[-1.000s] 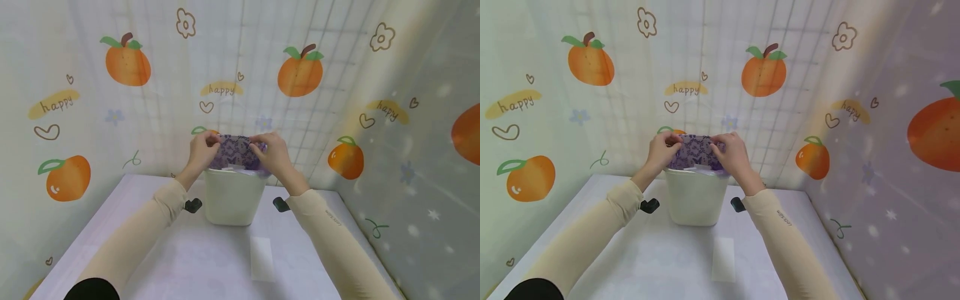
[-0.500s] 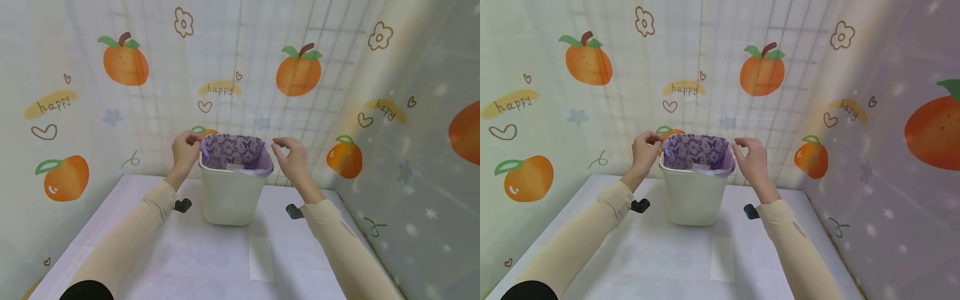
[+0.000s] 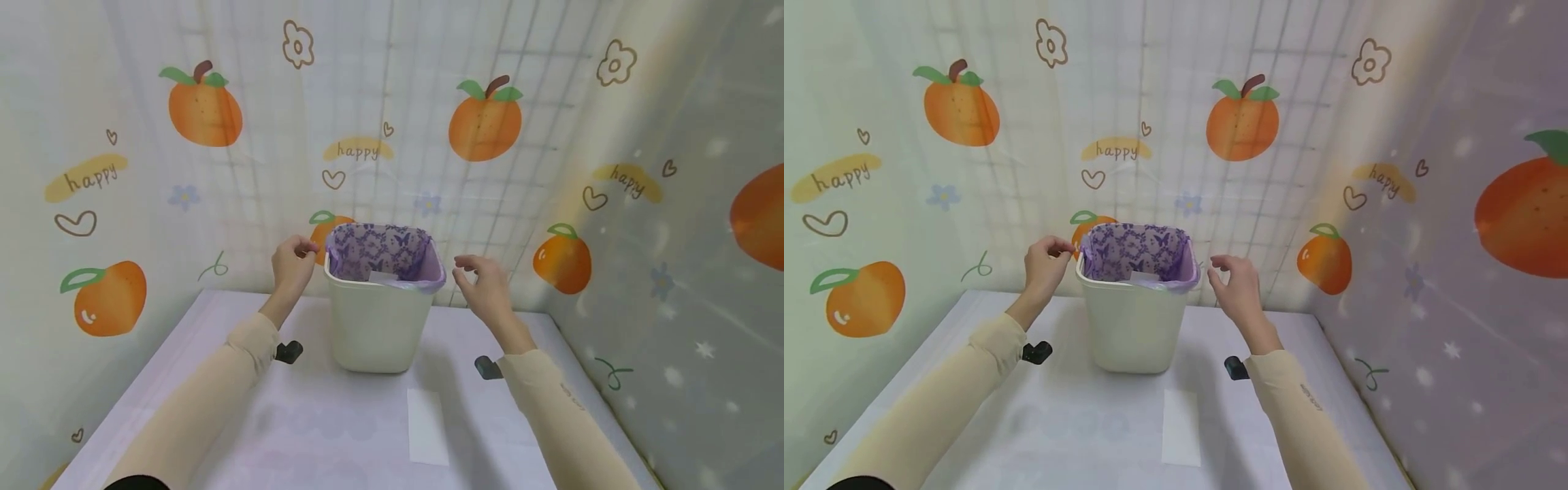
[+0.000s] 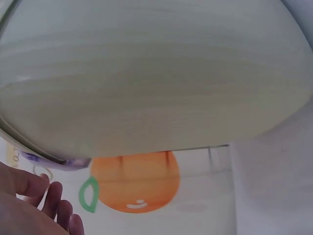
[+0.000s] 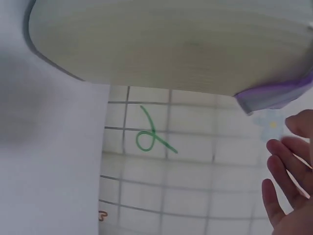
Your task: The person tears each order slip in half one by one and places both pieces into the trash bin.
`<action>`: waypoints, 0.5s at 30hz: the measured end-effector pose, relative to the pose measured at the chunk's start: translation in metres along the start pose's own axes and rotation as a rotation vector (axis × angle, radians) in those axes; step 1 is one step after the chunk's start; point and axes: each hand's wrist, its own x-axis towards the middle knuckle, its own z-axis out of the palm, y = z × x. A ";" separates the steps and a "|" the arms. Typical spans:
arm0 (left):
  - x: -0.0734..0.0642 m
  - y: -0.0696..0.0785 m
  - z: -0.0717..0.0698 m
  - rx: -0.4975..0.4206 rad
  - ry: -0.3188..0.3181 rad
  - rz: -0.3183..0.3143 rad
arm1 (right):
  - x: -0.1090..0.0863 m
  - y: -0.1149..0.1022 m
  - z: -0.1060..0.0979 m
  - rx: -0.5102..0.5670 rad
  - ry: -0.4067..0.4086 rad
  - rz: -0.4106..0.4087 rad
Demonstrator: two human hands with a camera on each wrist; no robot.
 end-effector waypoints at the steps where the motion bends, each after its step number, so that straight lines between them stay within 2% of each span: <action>1: -0.001 -0.003 0.000 -0.001 -0.003 0.000 | -0.001 0.001 0.001 0.008 -0.002 0.005; 6: -0.010 -0.025 0.001 -0.006 -0.022 0.001 | -0.014 0.011 0.012 0.034 0.019 0.030; 11: -0.022 -0.045 0.005 0.027 -0.029 -0.038 | -0.035 0.022 0.028 0.062 0.024 0.041; 15: -0.030 -0.057 0.006 0.038 -0.047 -0.037 | -0.048 0.031 0.041 0.089 0.074 0.044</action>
